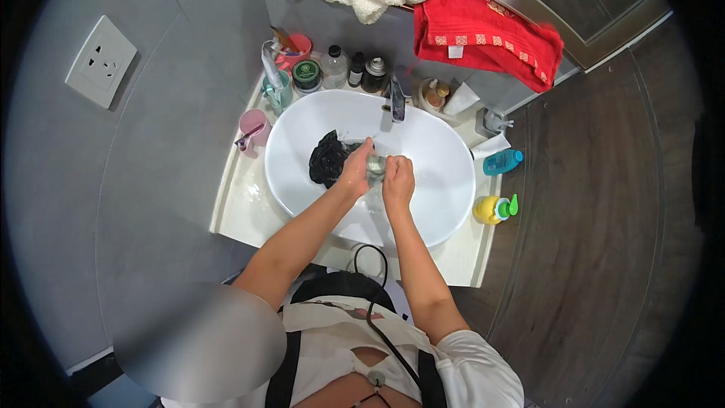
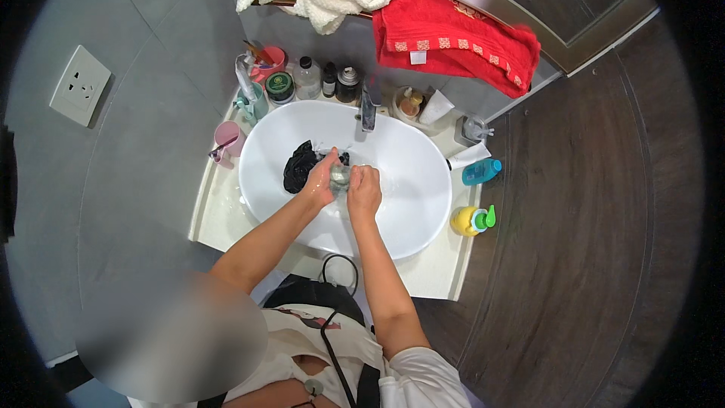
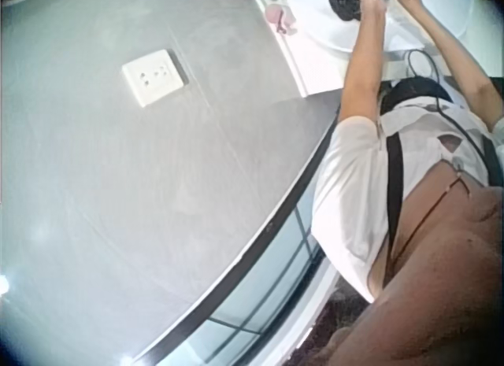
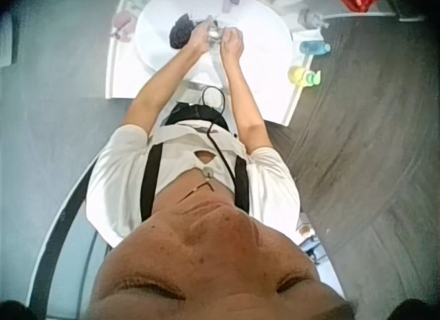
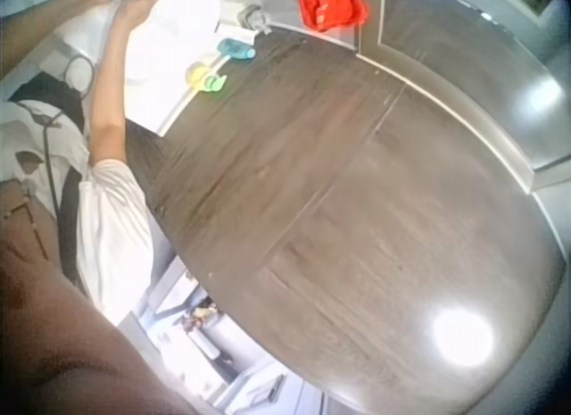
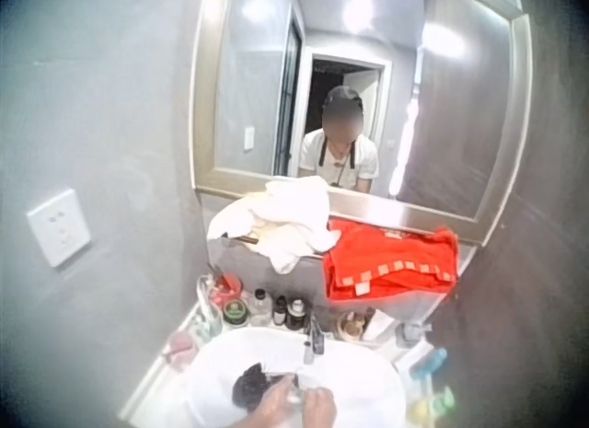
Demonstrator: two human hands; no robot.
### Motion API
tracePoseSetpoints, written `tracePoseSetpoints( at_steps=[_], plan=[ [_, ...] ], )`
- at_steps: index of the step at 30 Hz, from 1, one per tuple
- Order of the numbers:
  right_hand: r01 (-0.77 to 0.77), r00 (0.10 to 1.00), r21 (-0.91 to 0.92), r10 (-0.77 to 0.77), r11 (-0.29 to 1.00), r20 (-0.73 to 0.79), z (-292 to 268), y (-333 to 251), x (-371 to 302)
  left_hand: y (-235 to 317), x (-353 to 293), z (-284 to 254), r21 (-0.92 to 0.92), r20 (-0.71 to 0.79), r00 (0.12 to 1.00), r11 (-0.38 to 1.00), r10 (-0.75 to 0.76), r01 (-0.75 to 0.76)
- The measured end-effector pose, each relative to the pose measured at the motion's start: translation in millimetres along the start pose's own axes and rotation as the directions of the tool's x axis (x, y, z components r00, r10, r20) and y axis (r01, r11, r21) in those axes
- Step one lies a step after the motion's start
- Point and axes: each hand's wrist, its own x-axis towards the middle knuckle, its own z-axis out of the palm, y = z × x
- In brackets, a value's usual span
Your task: The person washes a piece of patterned cloth and black fabric by hand in a sink, scrubbing and wringing them in the water.
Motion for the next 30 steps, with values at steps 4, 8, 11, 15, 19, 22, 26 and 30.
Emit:
tracePoseSetpoints(
  at_steps=[4, 8, 11, 15, 19, 22, 26, 30],
  plan=[
    [0.315, 0.947, 0.175, -0.298, 0.933, -0.119, 5.1, -44.5, -15.8, 10.2, -0.9, -10.1, 0.142, 0.035, 0.998, 0.988, 0.049, -0.053],
    [0.159, 0.984, 0.123, -0.147, 0.979, -0.100, 13.9, -18.3, 4.0, -7.1, -6.1, 0.8, 0.223, 0.011, 0.996, 0.971, 0.088, -0.088],
    [-0.126, 0.992, 0.113, 0.122, 0.986, 0.038, 11.7, 16.4, 27.5, -16.8, -1.6, 5.2, 0.382, -0.063, 0.993, 0.921, 0.099, -0.068],
    [-0.293, 0.933, 0.127, 0.254, 0.948, 0.257, 2.8, 54.4, 28.2, -21.3, -0.4, -7.6, 0.401, -0.098, 0.994, 0.916, 0.053, -0.009],
    [-0.817, 0.522, 0.258, 0.470, 0.516, 0.712, -26.9, 63.1, 20.3, -6.4, 8.3, -30.2, 0.129, -0.099, 0.987, 0.982, -0.125, 0.137],
    [-0.782, 0.540, 0.317, 0.330, 0.536, 0.775, -36.6, 66.3, 12.2, -4.8, 11.9, -46.1, 0.172, 0.180, 0.972, 0.978, -0.151, 0.120],
    [-0.644, 0.642, 0.326, 0.258, 0.692, 0.722, -39.8, 74.6, 9.2, -12.4, -3.7, -35.0, 0.431, 0.020, 1.000, 0.902, 0.001, -0.009],
    [-0.745, 0.572, 0.264, 0.384, 0.613, 0.725, -34.8, 77.2, 17.8, -20.7, 7.8, -49.0, 0.579, 0.146, 0.987, 0.803, 0.070, -0.142]
  ],
)
